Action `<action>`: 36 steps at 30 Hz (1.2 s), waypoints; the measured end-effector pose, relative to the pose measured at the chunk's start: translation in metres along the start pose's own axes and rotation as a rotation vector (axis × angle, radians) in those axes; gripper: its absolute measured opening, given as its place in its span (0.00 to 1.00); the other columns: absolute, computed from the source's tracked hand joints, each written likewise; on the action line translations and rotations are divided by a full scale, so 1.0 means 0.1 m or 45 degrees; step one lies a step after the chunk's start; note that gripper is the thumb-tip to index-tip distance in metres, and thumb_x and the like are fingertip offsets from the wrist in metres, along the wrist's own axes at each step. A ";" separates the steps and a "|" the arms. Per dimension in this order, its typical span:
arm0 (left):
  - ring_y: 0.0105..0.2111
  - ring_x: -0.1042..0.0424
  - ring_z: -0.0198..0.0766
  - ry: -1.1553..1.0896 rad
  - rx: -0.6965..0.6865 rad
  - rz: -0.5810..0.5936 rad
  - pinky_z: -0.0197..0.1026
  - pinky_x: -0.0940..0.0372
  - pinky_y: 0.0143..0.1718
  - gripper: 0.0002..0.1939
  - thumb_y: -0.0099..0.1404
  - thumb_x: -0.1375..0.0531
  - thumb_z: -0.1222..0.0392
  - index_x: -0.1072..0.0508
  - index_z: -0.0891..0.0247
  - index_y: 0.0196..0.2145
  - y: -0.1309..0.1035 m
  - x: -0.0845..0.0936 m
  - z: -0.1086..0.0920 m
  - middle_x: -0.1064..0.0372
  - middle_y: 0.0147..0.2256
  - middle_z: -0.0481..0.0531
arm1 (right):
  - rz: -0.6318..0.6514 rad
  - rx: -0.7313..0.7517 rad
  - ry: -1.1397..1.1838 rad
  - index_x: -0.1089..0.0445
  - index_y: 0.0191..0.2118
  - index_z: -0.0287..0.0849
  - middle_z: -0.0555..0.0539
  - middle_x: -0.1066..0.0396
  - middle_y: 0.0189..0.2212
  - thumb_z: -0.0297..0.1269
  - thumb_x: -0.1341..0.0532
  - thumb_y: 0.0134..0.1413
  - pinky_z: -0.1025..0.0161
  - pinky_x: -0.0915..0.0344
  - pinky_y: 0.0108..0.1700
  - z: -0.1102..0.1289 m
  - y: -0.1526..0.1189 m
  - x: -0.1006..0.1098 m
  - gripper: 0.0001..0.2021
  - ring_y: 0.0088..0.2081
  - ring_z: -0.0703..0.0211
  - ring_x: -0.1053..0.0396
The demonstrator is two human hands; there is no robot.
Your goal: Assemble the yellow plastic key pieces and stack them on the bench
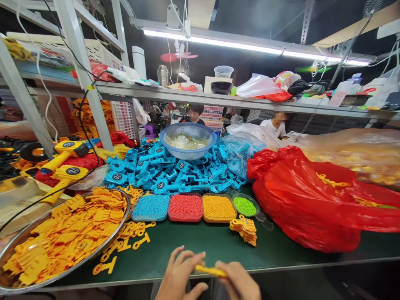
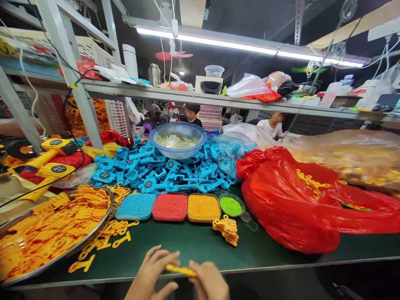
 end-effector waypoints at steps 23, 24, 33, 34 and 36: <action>0.49 0.35 0.42 -0.305 0.679 0.064 0.48 0.40 0.51 0.13 0.62 0.46 0.56 0.30 0.57 0.44 -0.32 -0.19 0.51 0.31 0.47 0.51 | -0.084 -0.130 -0.482 0.31 0.39 0.43 0.42 0.31 0.40 0.34 0.50 0.54 0.49 0.39 0.48 -0.63 0.26 0.64 0.12 0.42 0.49 0.33; 0.46 0.33 0.40 -0.442 0.743 0.016 0.45 0.37 0.48 0.12 0.63 0.47 0.56 0.29 0.57 0.43 -0.33 -0.10 0.57 0.29 0.44 0.51 | -0.057 -0.093 -0.435 0.31 0.39 0.44 0.43 0.30 0.38 0.33 0.50 0.54 0.50 0.39 0.47 -0.54 0.25 0.55 0.12 0.41 0.50 0.32; 0.46 0.33 0.41 0.490 1.223 -0.289 0.46 0.38 0.48 0.13 0.65 0.49 0.55 0.31 0.60 0.43 -0.74 1.76 1.79 0.31 0.44 0.52 | 0.369 0.044 -0.272 0.30 0.42 0.47 0.48 0.26 0.37 0.42 0.50 0.57 0.66 0.30 0.34 -0.43 0.00 -0.20 0.14 0.37 0.59 0.27; 0.45 0.33 0.42 0.526 1.239 -0.249 0.47 0.37 0.47 0.13 0.65 0.48 0.55 0.32 0.62 0.44 -0.77 1.85 1.90 0.32 0.44 0.53 | 0.375 0.019 -0.275 0.30 0.42 0.47 0.48 0.26 0.37 0.42 0.50 0.57 0.65 0.30 0.35 -0.45 -0.01 -0.21 0.14 0.37 0.59 0.27; 0.43 0.33 0.41 0.577 1.251 -0.177 0.49 0.36 0.44 0.15 0.64 0.46 0.55 0.34 0.64 0.46 -0.79 1.96 2.05 0.35 0.46 0.54 | 0.389 -0.015 -0.278 0.30 0.42 0.47 0.48 0.26 0.37 0.43 0.50 0.57 0.65 0.29 0.35 -0.49 -0.01 -0.23 0.15 0.37 0.59 0.27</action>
Point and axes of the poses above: each hand's wrist, its own y-axis towards the middle knuckle, its own x-axis out of the back of the hand, z = x × y, the point moved 8 cm from there along y, towards the middle knuckle
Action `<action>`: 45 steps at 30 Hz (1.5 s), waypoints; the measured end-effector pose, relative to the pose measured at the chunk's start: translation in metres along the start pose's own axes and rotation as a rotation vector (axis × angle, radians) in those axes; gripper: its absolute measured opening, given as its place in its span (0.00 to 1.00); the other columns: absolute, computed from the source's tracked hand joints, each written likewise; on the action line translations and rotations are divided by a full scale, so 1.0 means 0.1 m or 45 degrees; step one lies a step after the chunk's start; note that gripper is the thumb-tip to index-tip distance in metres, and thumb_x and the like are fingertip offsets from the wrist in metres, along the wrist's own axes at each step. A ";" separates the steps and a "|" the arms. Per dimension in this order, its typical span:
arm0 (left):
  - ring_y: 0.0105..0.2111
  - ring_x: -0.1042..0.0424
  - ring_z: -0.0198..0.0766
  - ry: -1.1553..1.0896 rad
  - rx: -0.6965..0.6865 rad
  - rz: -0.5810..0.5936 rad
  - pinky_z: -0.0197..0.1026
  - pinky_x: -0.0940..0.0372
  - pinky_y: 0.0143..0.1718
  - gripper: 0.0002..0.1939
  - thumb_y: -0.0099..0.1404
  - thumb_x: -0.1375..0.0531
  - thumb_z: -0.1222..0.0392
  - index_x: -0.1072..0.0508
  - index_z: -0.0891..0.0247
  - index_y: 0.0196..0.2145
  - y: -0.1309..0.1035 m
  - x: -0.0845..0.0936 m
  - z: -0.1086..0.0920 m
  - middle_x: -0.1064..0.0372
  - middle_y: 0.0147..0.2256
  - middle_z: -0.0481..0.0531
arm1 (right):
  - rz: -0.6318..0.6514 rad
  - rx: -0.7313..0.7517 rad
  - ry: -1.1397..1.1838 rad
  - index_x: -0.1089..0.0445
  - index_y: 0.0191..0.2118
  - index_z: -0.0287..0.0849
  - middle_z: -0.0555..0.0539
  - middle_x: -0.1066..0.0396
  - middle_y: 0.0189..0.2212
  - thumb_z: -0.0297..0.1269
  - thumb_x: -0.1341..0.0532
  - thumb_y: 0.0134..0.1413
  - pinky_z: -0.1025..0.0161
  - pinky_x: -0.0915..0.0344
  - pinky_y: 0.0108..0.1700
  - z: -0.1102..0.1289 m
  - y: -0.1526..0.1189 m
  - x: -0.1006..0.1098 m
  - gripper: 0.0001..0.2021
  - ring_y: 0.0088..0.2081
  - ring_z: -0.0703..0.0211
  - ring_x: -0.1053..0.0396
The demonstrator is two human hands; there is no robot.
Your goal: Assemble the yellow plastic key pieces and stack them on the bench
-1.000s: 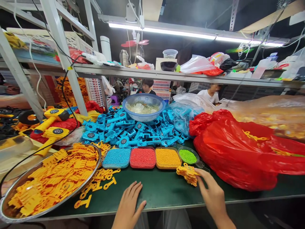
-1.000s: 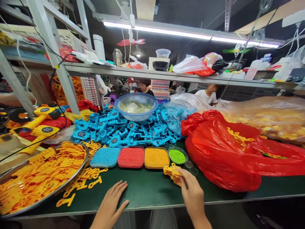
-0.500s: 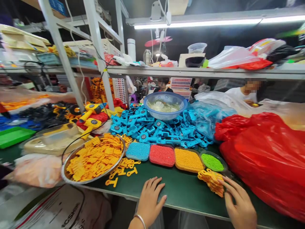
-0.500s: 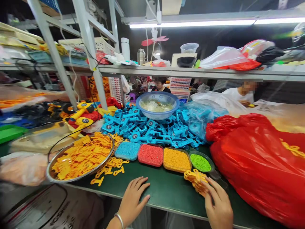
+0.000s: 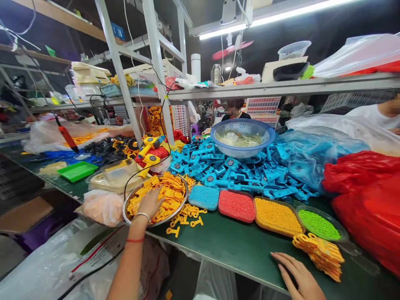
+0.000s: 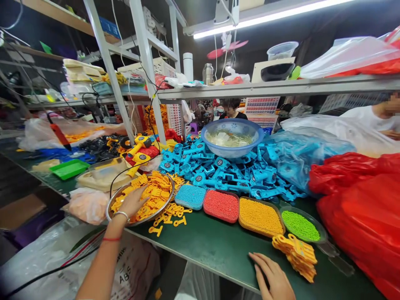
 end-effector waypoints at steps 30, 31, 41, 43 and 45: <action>0.54 0.42 0.46 -0.335 -0.501 0.179 0.51 0.42 0.53 0.31 0.57 0.49 0.67 0.48 0.67 0.59 -1.32 -1.20 -1.44 0.45 0.57 0.59 | 0.230 -0.038 -0.013 0.30 0.46 0.51 0.48 0.28 0.44 0.44 0.45 0.55 0.64 0.31 0.42 -0.09 -0.04 -0.11 0.14 0.44 0.57 0.30; 0.53 0.41 0.46 -0.292 -0.426 0.091 0.53 0.42 0.52 0.27 0.59 0.51 0.66 0.44 0.67 0.57 -1.26 -1.16 -1.31 0.42 0.55 0.59 | 0.241 -0.058 -0.013 0.30 0.46 0.52 0.49 0.29 0.44 0.44 0.45 0.55 0.63 0.32 0.42 -0.08 -0.04 -0.12 0.14 0.44 0.57 0.30; 0.44 0.33 0.45 -0.259 -0.378 0.073 0.51 0.40 0.45 0.13 0.62 0.50 0.67 0.30 0.60 0.41 -1.21 -1.06 -1.04 0.29 0.42 0.53 | 0.210 -0.190 0.076 0.43 0.57 0.52 0.48 0.31 0.47 0.43 0.46 0.55 0.53 0.36 0.45 0.59 0.28 -0.53 0.22 0.46 0.51 0.33; 0.42 0.32 0.43 -0.361 -0.407 0.162 0.48 0.38 0.43 0.13 0.62 0.50 0.67 0.30 0.60 0.40 -1.26 -1.08 -1.16 0.28 0.40 0.52 | 0.245 -0.133 0.122 0.39 0.54 0.55 0.49 0.31 0.47 0.44 0.46 0.55 0.53 0.37 0.46 0.78 0.38 -0.57 0.19 0.46 0.51 0.33; 0.39 0.32 0.41 -0.473 -0.461 0.285 0.45 0.37 0.41 0.11 0.62 0.49 0.67 0.29 0.60 0.39 -1.33 -1.12 -1.31 0.28 0.38 0.52 | 0.291 -0.120 0.178 0.32 0.46 0.55 0.50 0.29 0.45 0.45 0.44 0.54 0.53 0.36 0.46 0.86 0.46 -0.57 0.14 0.46 0.51 0.33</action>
Point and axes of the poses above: each hand's wrist, its own y-axis towards the middle knuckle, its own x-axis out of the back of the hand, z = x × y, the point moved 8 cm from there along y, towards the middle knuckle
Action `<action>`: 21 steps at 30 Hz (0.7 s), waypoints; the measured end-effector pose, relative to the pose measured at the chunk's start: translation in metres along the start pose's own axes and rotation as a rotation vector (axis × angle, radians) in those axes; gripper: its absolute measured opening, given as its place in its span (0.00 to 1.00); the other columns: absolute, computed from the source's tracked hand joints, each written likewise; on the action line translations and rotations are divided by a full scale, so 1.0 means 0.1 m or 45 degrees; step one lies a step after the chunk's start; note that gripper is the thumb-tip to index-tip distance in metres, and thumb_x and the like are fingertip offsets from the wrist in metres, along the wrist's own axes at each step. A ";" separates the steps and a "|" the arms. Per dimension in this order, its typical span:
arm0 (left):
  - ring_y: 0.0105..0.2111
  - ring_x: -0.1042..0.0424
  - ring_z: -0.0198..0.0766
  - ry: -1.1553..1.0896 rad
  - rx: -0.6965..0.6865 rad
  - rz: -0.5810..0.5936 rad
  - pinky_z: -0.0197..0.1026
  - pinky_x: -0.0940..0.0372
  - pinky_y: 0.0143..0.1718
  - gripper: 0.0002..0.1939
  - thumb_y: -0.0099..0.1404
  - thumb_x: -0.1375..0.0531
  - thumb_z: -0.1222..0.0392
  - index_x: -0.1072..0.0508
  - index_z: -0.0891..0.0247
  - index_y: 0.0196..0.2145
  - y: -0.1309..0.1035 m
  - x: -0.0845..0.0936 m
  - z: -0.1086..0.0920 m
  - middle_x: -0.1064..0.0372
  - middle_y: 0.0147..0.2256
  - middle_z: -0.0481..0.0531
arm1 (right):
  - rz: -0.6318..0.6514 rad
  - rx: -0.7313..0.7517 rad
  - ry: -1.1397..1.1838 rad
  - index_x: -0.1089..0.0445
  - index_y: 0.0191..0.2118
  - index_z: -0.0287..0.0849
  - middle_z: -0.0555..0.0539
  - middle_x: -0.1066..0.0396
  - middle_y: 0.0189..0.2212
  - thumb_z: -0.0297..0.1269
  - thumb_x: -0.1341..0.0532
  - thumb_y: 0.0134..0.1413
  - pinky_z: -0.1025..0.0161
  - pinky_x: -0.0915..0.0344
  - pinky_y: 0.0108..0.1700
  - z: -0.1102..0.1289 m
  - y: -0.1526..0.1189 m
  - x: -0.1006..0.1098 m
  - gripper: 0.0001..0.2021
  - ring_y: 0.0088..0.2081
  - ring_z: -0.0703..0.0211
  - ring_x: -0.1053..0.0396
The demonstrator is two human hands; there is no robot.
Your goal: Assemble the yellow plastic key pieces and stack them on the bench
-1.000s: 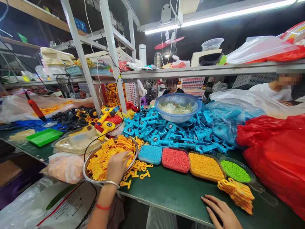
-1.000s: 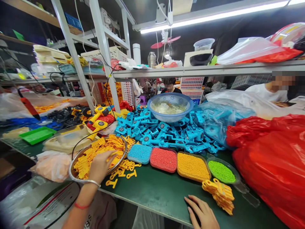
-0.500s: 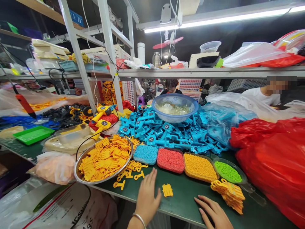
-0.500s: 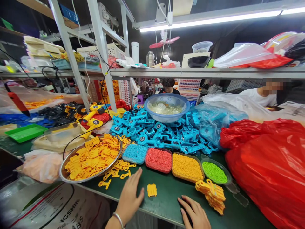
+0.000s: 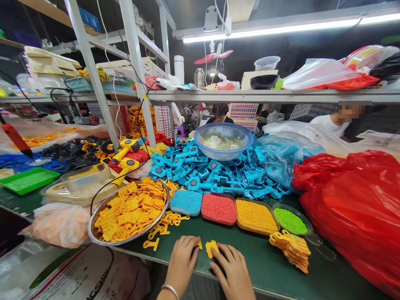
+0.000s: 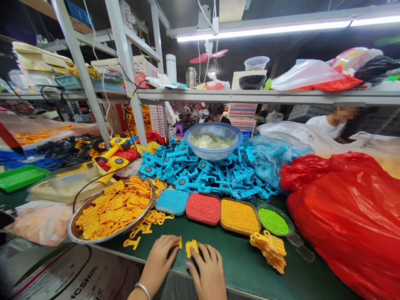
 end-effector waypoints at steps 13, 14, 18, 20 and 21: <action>0.36 0.30 0.38 -0.446 -0.090 0.093 0.38 0.35 0.39 0.09 0.64 0.47 0.58 0.28 0.58 0.37 0.01 -0.28 -0.33 0.27 0.35 0.50 | 0.069 -0.138 0.322 0.28 0.39 0.49 0.46 0.30 0.46 0.36 0.44 0.55 0.55 0.37 0.50 -0.35 -0.12 0.28 0.09 0.49 0.54 0.35; 0.36 0.30 0.37 -0.452 -0.104 0.107 0.38 0.35 0.38 0.09 0.65 0.48 0.58 0.28 0.58 0.36 0.03 -0.32 -0.37 0.27 0.34 0.50 | 0.054 -0.141 0.342 0.28 0.39 0.49 0.45 0.31 0.46 0.36 0.45 0.55 0.56 0.37 0.50 -0.36 -0.12 0.29 0.09 0.49 0.54 0.35; 0.35 0.30 0.37 -0.485 -0.111 0.197 0.37 0.35 0.38 0.11 0.65 0.49 0.60 0.27 0.58 0.37 0.13 -0.44 -0.45 0.27 0.34 0.50 | 0.013 -0.167 0.390 0.28 0.39 0.49 0.45 0.31 0.44 0.35 0.46 0.56 0.59 0.36 0.49 -0.40 -0.13 0.29 0.10 0.47 0.55 0.34; 0.35 0.30 0.37 -0.489 -0.086 0.249 0.37 0.36 0.38 0.12 0.65 0.50 0.61 0.27 0.58 0.38 0.17 -0.48 -0.45 0.28 0.34 0.51 | -0.016 -0.201 0.411 0.28 0.40 0.49 0.45 0.31 0.43 0.36 0.45 0.55 0.60 0.35 0.48 -0.43 -0.14 0.29 0.10 0.46 0.56 0.33; 0.35 0.31 0.37 -0.473 -0.076 0.279 0.38 0.36 0.38 0.12 0.65 0.50 0.62 0.26 0.58 0.38 0.19 -0.49 -0.44 0.29 0.34 0.51 | -0.032 -0.220 0.422 0.29 0.40 0.48 0.45 0.30 0.42 0.36 0.45 0.55 0.60 0.35 0.47 -0.45 -0.15 0.29 0.10 0.46 0.56 0.33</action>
Point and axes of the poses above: each hand's wrist, its own y-axis towards the middle knuckle, its own x-axis out of the back of the hand, z = x × y, the point moved 8 cm from there along y, towards the middle knuckle
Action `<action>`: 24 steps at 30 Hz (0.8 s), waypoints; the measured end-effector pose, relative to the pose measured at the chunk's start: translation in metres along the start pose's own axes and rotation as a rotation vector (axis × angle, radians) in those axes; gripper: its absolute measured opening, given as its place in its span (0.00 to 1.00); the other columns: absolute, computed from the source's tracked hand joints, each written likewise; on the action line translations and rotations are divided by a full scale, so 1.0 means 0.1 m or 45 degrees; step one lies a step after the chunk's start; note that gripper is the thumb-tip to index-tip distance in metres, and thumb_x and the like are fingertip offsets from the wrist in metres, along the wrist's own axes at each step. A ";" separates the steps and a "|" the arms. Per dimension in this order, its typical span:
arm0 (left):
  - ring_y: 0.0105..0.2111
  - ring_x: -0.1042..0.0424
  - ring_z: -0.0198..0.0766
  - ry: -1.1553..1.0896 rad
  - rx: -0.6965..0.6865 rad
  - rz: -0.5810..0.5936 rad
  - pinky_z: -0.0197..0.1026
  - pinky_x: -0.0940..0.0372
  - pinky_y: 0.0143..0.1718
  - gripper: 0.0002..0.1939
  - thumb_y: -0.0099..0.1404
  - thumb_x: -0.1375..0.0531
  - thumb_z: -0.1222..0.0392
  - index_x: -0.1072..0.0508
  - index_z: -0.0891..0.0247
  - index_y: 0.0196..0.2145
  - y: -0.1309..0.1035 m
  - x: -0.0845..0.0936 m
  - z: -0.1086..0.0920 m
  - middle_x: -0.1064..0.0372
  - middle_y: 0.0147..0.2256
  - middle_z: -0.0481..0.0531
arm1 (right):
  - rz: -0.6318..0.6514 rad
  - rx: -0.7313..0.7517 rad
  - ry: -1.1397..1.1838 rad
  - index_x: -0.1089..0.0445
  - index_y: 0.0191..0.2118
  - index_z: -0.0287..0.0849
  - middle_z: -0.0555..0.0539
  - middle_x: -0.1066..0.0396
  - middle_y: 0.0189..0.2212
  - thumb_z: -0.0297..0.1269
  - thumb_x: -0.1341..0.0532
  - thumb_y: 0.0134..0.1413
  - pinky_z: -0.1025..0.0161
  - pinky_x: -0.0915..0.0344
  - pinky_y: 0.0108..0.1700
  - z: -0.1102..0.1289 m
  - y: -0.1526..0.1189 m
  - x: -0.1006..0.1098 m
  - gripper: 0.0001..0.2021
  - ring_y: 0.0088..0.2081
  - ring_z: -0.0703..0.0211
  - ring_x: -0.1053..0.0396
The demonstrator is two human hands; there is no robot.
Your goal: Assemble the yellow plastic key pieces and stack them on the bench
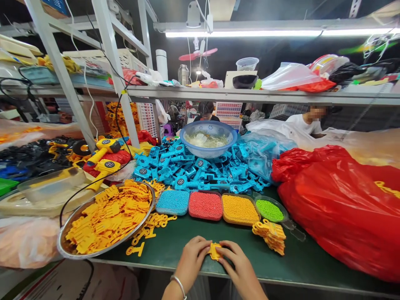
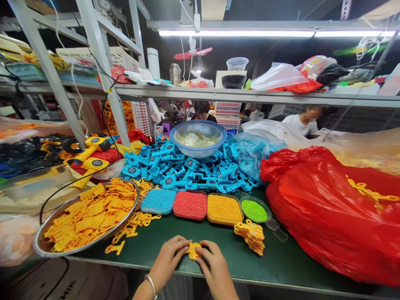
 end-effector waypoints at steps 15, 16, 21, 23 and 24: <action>0.35 0.35 0.37 0.533 -0.179 0.137 0.43 0.42 0.41 0.11 0.64 0.47 0.66 0.27 0.54 0.37 0.02 -0.01 -0.14 0.31 0.33 0.48 | 0.029 -0.018 0.017 0.30 0.41 0.46 0.46 0.29 0.41 0.32 0.44 0.53 0.62 0.36 0.47 0.04 0.04 0.03 0.10 0.44 0.57 0.32; 0.36 0.36 0.38 0.514 -0.162 0.130 0.42 0.42 0.39 0.10 0.63 0.47 0.66 0.27 0.54 0.36 0.00 0.00 -0.13 0.32 0.34 0.48 | 0.068 -0.007 -0.017 0.30 0.41 0.46 0.47 0.29 0.41 0.32 0.45 0.53 0.62 0.36 0.47 0.06 0.04 0.03 0.11 0.44 0.57 0.33; 0.40 0.37 0.40 0.430 -0.100 0.046 0.43 0.42 0.41 0.08 0.57 0.42 0.67 0.29 0.57 0.35 -0.09 0.06 -0.15 0.33 0.38 0.48 | 0.316 0.067 -0.390 0.28 0.36 0.45 0.48 0.27 0.35 0.27 0.47 0.54 0.62 0.38 0.40 0.35 0.29 0.02 0.12 0.39 0.56 0.32; 0.41 0.38 0.42 0.421 -0.090 0.029 0.45 0.43 0.43 0.09 0.52 0.37 0.64 0.29 0.59 0.34 -0.10 0.06 -0.16 0.33 0.39 0.49 | 0.344 0.146 -0.501 0.29 0.38 0.44 0.48 0.28 0.34 0.27 0.48 0.55 0.63 0.40 0.40 0.59 0.59 0.01 0.12 0.39 0.57 0.33; 0.40 0.38 0.43 0.416 -0.090 0.027 0.46 0.43 0.43 0.11 0.50 0.35 0.63 0.29 0.59 0.33 -0.11 0.06 -0.16 0.33 0.39 0.49 | 0.344 0.206 -0.539 0.29 0.39 0.45 0.48 0.28 0.35 0.29 0.49 0.58 0.64 0.41 0.41 0.73 0.78 -0.03 0.12 0.40 0.58 0.34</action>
Point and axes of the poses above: each hand's wrist, its own y-axis towards the middle knuckle, its own x-axis out of the back of the hand, z = x × y, the point moved 8 cm from there along y, towards the middle knuckle
